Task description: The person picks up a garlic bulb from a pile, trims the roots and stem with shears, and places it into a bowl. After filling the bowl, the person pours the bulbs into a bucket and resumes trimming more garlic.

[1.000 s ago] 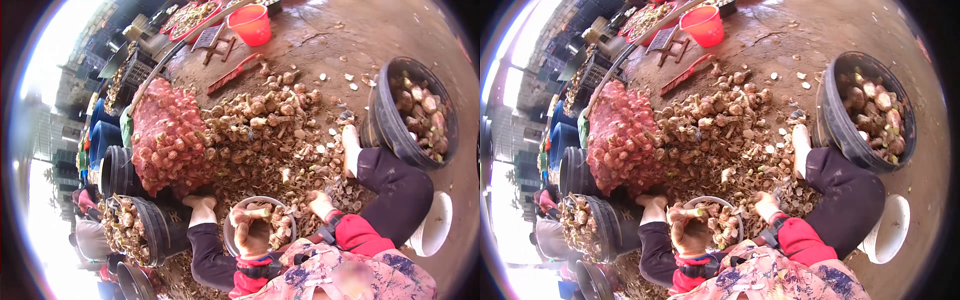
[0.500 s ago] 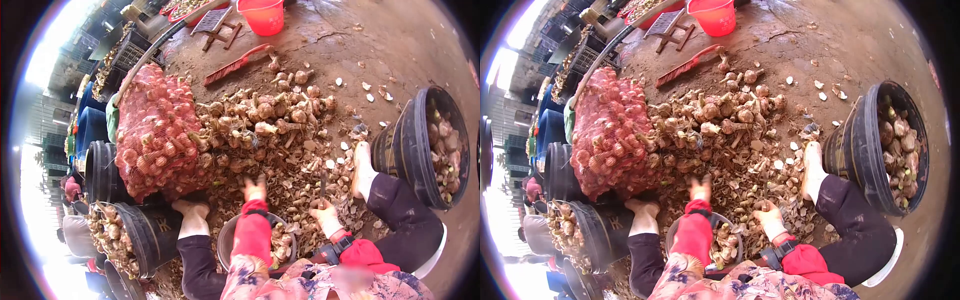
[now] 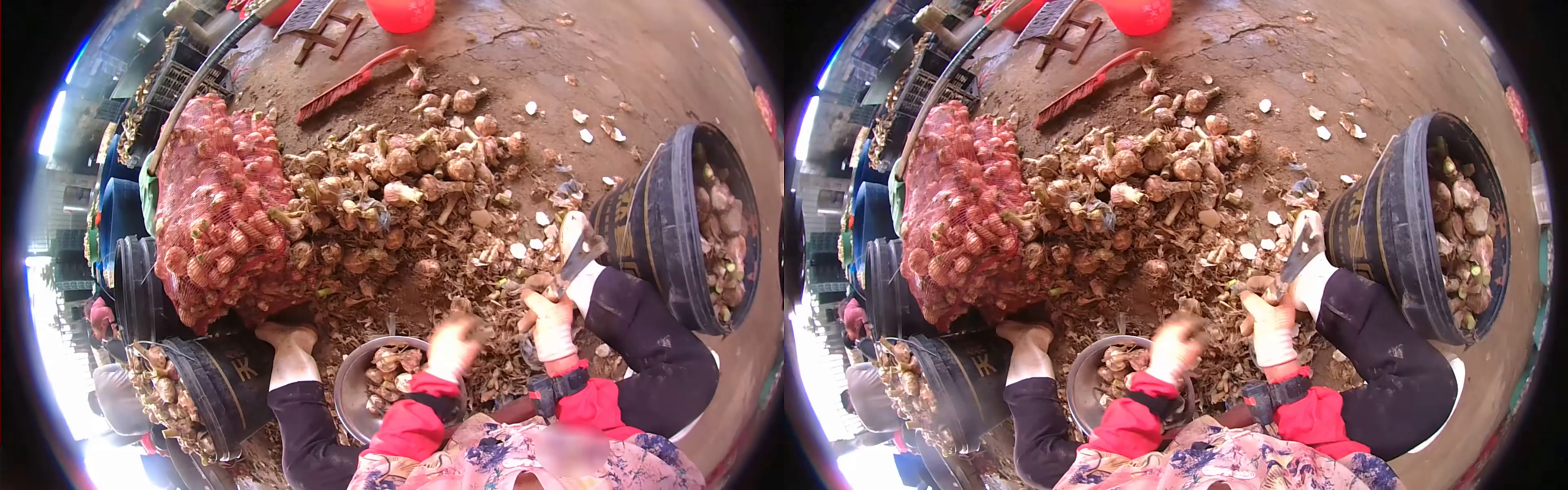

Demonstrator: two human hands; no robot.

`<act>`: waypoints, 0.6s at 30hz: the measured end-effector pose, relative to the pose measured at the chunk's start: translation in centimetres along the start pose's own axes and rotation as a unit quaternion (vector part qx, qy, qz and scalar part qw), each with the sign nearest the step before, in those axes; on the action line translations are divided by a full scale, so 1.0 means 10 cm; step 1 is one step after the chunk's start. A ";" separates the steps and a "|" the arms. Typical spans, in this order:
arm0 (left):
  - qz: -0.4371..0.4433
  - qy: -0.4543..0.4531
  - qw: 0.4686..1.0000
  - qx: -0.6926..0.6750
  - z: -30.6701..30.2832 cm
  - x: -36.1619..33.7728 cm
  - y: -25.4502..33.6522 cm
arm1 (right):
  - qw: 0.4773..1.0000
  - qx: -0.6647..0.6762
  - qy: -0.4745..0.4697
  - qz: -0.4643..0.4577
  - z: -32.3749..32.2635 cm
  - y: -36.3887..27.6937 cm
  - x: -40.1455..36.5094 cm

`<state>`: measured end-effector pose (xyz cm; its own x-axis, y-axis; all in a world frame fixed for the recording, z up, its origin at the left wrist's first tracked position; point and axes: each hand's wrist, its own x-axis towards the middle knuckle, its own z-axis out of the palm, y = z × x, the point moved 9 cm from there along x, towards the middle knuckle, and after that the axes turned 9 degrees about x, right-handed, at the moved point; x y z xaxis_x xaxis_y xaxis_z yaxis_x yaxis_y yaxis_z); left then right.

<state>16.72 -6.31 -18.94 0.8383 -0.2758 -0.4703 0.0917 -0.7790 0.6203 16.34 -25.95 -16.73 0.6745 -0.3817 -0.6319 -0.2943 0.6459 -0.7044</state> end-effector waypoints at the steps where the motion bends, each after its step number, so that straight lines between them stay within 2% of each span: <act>1: -0.075 0.041 0.996 0.040 -0.23 0.06 -0.16 | 1.000 -0.003 0.007 0.018 0.01 0.01 -0.03; 2: -0.170 0.105 0.978 0.068 -0.38 0.07 -0.31 | 1.000 0.009 0.000 0.018 -0.01 0.09 0.02; 3: -0.200 0.070 0.974 0.081 -0.29 0.20 -0.45 | 1.000 0.014 -0.005 -0.001 0.08 0.04 -0.03; 5: -0.205 -0.038 0.970 0.127 0.06 0.37 -0.49 | 1.000 -0.018 -0.012 0.018 0.04 0.19 -0.05; 6: -0.193 -0.067 0.963 0.174 0.33 0.48 -0.61 | 0.999 -0.038 -0.019 0.015 0.11 0.12 -0.13; 7: -0.180 -0.080 0.967 0.163 0.40 0.54 -0.57 | 0.999 -0.044 -0.022 0.006 0.17 0.05 -0.20; 9: -0.146 0.044 0.987 0.054 0.64 0.68 -0.85 | 0.997 -0.072 -0.022 -0.032 0.14 0.01 -0.24; 10: -0.136 0.096 0.985 0.033 0.37 0.60 -0.58 | 0.995 -0.099 -0.023 -0.021 0.12 0.00 -0.26; 11: -0.197 0.090 0.956 -0.198 0.25 0.46 -0.47 | 0.995 -0.094 -0.023 -0.024 0.07 0.03 -0.25; 13: -0.133 0.174 0.902 -0.371 -0.08 0.19 -0.19 | 0.990 -0.120 -0.051 -0.053 0.04 0.10 -0.20; 14: -0.069 0.164 0.886 -0.427 -0.15 0.12 -0.09 | 0.995 -0.081 -0.061 0.011 0.04 0.25 -0.22; 15: -0.050 0.134 0.883 -0.447 -0.15 0.03 -0.09 | 0.995 -0.073 -0.066 0.007 0.01 0.31 -0.25; 17: 0.144 0.164 0.938 -0.269 -0.42 -0.34 0.33 | 0.965 0.078 -0.138 0.209 0.08 0.74 -0.38; 18: 0.130 0.135 0.967 -0.171 -0.50 -0.51 0.49 | 0.940 0.205 -0.172 0.211 0.22 0.67 -0.45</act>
<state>15.57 -5.88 -10.40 0.9627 -0.2438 -0.1175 -0.0073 -0.4577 0.8891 12.78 -18.45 -17.86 0.7564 0.1562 -0.6351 -0.3461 0.9195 -0.1861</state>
